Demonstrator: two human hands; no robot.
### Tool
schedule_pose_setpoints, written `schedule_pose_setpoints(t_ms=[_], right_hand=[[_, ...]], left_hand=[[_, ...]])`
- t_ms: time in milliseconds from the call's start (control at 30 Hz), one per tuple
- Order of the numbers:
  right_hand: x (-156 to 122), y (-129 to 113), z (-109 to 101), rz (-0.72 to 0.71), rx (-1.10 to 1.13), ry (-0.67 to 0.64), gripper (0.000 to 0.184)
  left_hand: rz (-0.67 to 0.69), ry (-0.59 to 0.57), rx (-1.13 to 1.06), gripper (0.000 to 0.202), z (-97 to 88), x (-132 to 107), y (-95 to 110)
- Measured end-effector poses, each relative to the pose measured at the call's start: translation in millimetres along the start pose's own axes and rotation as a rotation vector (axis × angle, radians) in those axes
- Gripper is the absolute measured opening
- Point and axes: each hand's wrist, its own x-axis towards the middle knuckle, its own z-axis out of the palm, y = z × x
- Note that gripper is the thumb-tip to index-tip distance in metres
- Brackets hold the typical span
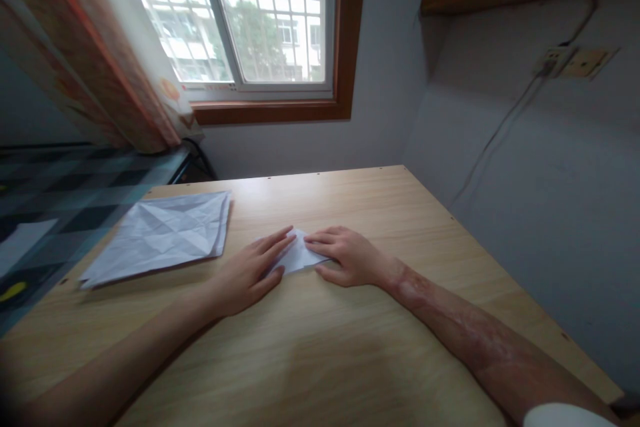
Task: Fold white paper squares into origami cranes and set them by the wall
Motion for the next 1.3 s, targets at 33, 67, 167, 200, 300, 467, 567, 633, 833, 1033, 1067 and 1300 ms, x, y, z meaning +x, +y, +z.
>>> schedule_pose_setpoints(t_ms=[33,67,167,200,300,467,567,633,833,1033,1067,1300], right_hand=[[0,-1,-1,-0.006,0.004,-0.018,0.062],[-1,-1,-2,-0.007,0.008,-0.036,0.064],[-2,-4,-3,0.024,0.017,-0.102,0.074],[-3,-4,-2,0.041,0.017,-0.124,0.077],[-4,-7,0,0.086,0.021,-0.171,0.085],[-14,-14,2,0.126,0.033,-0.166,0.093],[-29,-20,-2,0.137,0.025,-0.193,0.094],[-40,-23,-7,0.141,0.031,-0.191,0.094],[-61,-31,-21,0.154,0.073,-0.143,0.091],[-56,-32,-16,0.185,0.047,-0.055,0.068],[-54,-32,-15,0.19,0.049,-0.019,0.062],[-42,-30,-10,0.227,0.188,0.136,0.038]], left_hand=[[0.008,-0.015,0.013,0.07,0.5,0,-1],[0.014,-0.033,0.027,0.069,0.6,1,-1],[0.006,-0.093,0.066,0.064,-0.3,2,-1],[-0.001,-0.113,0.077,0.062,-0.9,3,-1],[-0.015,-0.154,0.102,0.061,-2.3,3,0],[-0.01,-0.137,0.117,0.06,-2.4,1,0],[-0.019,-0.152,0.12,0.06,-3.1,1,0],[-0.022,-0.151,0.12,0.06,-3.7,1,1],[-0.026,-0.082,0.167,0.061,-5.0,4,8],[0.058,-0.1,0.294,0.043,-15.0,27,25],[0.095,-0.116,0.305,0.038,-15.9,31,27],[0.193,-0.117,0.317,0.02,-8.8,38,23]])
